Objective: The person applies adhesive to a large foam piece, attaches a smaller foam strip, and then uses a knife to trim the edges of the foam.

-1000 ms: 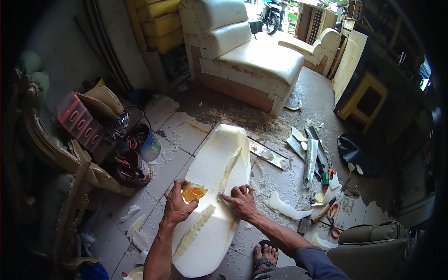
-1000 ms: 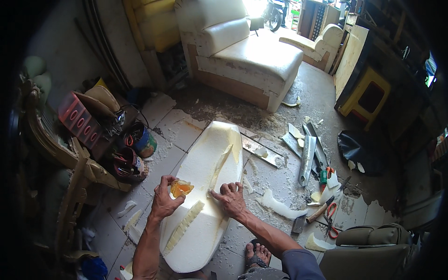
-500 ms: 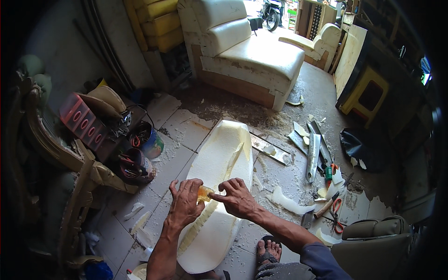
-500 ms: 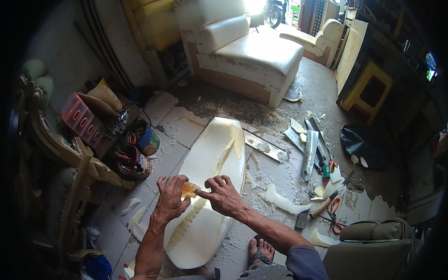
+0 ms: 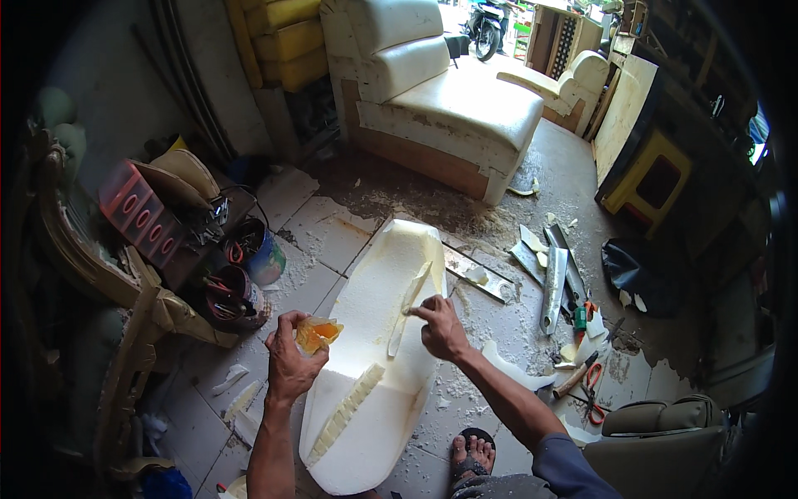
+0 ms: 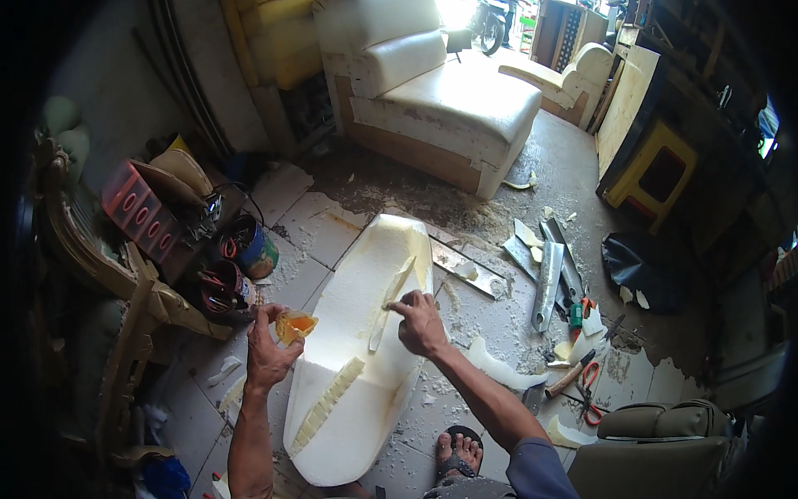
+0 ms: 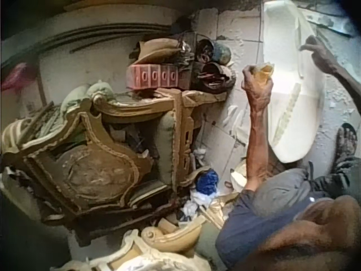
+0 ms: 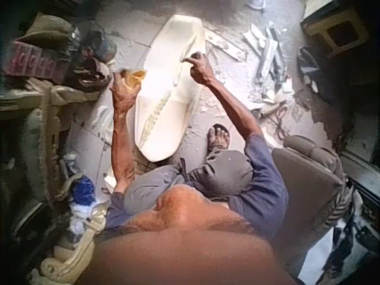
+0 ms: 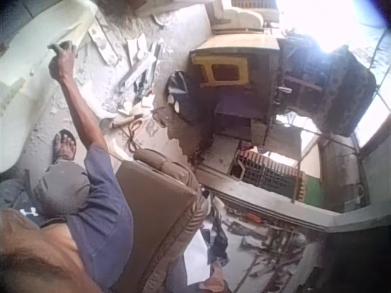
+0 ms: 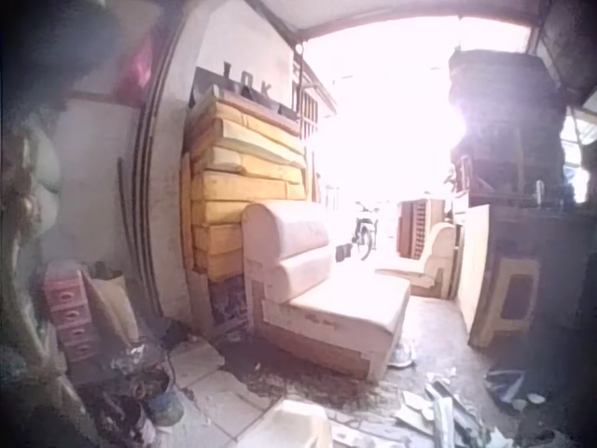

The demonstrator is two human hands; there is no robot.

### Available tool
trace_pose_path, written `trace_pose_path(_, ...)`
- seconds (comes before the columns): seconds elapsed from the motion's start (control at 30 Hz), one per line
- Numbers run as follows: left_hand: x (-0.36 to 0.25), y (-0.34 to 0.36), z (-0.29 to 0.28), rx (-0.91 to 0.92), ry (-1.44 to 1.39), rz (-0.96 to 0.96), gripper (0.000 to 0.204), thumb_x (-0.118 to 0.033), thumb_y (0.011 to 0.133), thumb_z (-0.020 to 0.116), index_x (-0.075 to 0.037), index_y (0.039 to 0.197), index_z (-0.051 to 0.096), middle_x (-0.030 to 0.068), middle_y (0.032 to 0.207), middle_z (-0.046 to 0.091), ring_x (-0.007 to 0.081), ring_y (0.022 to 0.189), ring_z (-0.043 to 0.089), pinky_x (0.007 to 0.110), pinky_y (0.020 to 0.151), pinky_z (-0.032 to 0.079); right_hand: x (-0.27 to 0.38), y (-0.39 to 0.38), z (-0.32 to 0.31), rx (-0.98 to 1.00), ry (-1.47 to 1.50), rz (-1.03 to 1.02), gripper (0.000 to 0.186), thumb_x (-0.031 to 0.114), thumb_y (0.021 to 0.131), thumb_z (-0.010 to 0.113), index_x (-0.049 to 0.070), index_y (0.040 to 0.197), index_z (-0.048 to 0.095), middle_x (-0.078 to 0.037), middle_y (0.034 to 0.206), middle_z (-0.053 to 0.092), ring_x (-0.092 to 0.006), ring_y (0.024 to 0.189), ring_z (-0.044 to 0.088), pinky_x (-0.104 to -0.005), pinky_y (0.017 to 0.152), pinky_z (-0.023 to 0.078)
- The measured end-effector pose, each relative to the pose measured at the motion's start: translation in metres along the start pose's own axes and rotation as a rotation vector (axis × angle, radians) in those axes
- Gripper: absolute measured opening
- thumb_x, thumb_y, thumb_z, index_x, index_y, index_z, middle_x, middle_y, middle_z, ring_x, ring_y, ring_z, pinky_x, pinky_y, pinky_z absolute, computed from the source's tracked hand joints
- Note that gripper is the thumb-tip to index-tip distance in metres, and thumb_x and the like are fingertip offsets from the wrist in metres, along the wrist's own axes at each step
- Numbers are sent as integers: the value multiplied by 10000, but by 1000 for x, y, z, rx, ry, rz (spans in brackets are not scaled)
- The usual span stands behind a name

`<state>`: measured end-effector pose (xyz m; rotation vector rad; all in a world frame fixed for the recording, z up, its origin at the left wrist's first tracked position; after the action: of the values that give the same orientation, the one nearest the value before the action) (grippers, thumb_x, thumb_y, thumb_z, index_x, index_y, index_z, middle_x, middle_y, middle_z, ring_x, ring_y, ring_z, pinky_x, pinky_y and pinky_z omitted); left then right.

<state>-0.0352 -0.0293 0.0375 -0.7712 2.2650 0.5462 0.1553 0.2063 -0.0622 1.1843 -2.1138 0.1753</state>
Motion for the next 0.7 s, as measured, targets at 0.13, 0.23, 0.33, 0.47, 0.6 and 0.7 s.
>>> trace_pose_path(0.13,-2,-4,10,70,-136,-49,623,-82,745,808,-23,1268,476,174,1215,631,320,1183,610,435,1085,457,-24,14,19,53,-115,19,488,9,761,582,265,1108,812,-100,1072,599,-296,1081,516,-463,984,416)
trace_pose_path(0.23,6,-8,10,69,-100,-33,631,-108,746,811,-11,1272,477,199,1177,636,351,1127,647,442,1037,497,-13,-14,35,51,-159,-99,499,25,785,581,324,1109,815,-74,1020,587,-271,1034,507,-495,978,337)
trace_pose_path(0.33,6,-7,10,60,-155,-69,634,-111,748,810,-10,1277,475,197,1181,635,345,1137,641,439,1045,489,3,-50,47,51,-212,-183,363,131,900,628,377,1101,804,-21,1022,616,-253,1081,536,-569,1107,284)
trace_pose_path(0.47,5,-4,10,59,-167,-66,630,-106,752,807,-8,1278,475,197,1185,637,336,1150,635,433,1053,486,17,-61,40,110,-186,-195,388,104,893,630,369,1124,795,-15,1033,619,-250,1109,543,-569,1117,284)
trace_pose_path(0.6,4,-5,13,63,-179,-52,623,-98,756,805,-5,1276,475,199,1185,640,335,1150,638,428,1051,489,-1,-19,26,-148,-100,-47,522,-13,758,584,251,1156,796,-78,1026,615,-284,1006,537,-455,919,419)
trace_pose_path(0.7,2,-5,18,82,-215,-77,624,-96,754,805,-6,1277,476,199,1195,638,334,1166,633,428,1054,486,-37,31,15,-202,-185,84,537,17,764,575,222,1223,764,-101,1021,588,-296,1004,524,-458,900,415)
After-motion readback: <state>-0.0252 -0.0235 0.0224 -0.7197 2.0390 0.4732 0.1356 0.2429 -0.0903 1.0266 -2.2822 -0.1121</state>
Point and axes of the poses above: each hand's wrist, its own y-axis towards the middle knuckle, its own z-axis out of the palm, x = y × z, the point moved 3 cm from there along y, towards the middle knuckle
